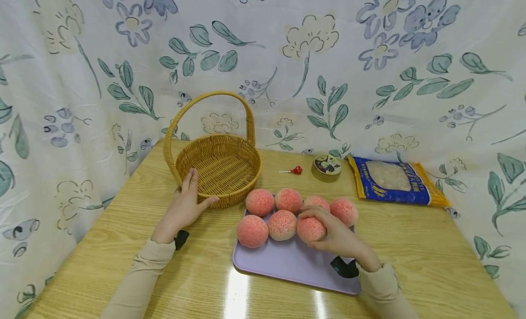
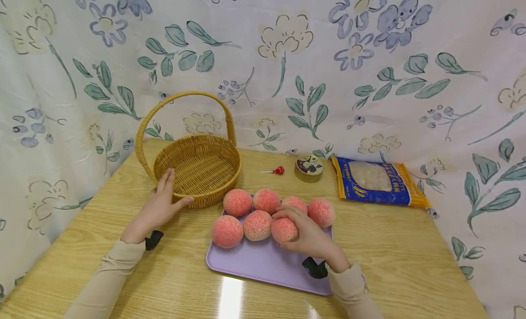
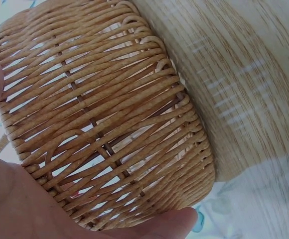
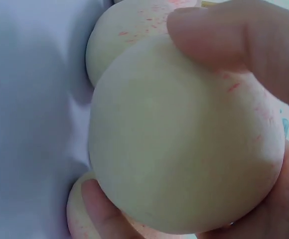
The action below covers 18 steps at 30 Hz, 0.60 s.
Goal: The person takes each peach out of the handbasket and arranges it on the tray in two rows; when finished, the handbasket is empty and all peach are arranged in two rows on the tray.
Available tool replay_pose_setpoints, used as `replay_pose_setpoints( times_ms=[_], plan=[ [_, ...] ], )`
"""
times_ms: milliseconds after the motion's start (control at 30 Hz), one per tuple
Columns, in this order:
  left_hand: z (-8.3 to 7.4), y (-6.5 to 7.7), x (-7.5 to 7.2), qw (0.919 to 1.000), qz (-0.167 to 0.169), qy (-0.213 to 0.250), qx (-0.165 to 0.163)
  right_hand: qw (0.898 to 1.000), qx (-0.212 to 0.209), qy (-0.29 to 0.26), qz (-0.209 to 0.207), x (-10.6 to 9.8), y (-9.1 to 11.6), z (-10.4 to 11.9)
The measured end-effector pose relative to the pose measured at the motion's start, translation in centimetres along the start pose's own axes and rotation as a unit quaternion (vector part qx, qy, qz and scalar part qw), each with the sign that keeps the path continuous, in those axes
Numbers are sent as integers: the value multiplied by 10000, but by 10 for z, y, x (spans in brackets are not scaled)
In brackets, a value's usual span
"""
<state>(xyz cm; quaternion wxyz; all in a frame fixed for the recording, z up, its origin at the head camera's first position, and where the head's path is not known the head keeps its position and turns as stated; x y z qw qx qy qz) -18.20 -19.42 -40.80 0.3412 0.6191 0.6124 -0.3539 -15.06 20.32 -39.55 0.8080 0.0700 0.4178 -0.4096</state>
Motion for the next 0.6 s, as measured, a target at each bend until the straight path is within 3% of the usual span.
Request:
replay_pose_setpoints(
  times_ms=[300, 600],
  plan=[
    [1, -1, 2, 10000, -8, -33, 19, 9987, 344, -152, 341, 11, 6, -13],
    [2, -1, 2, 9999, -88, 12, 122, 9993, 214, 91, 309, 10, 5, -7]
  ],
)
Point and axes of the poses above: each hand's wrist, its own y-axis away from the middle knuckle, its own x-axis out of the palm, z = x × y, the point moved 1 cm from there along -y, towards the middle knuckle, and after that the axes turned 5 degrees about -x, right-handed, at the moved point
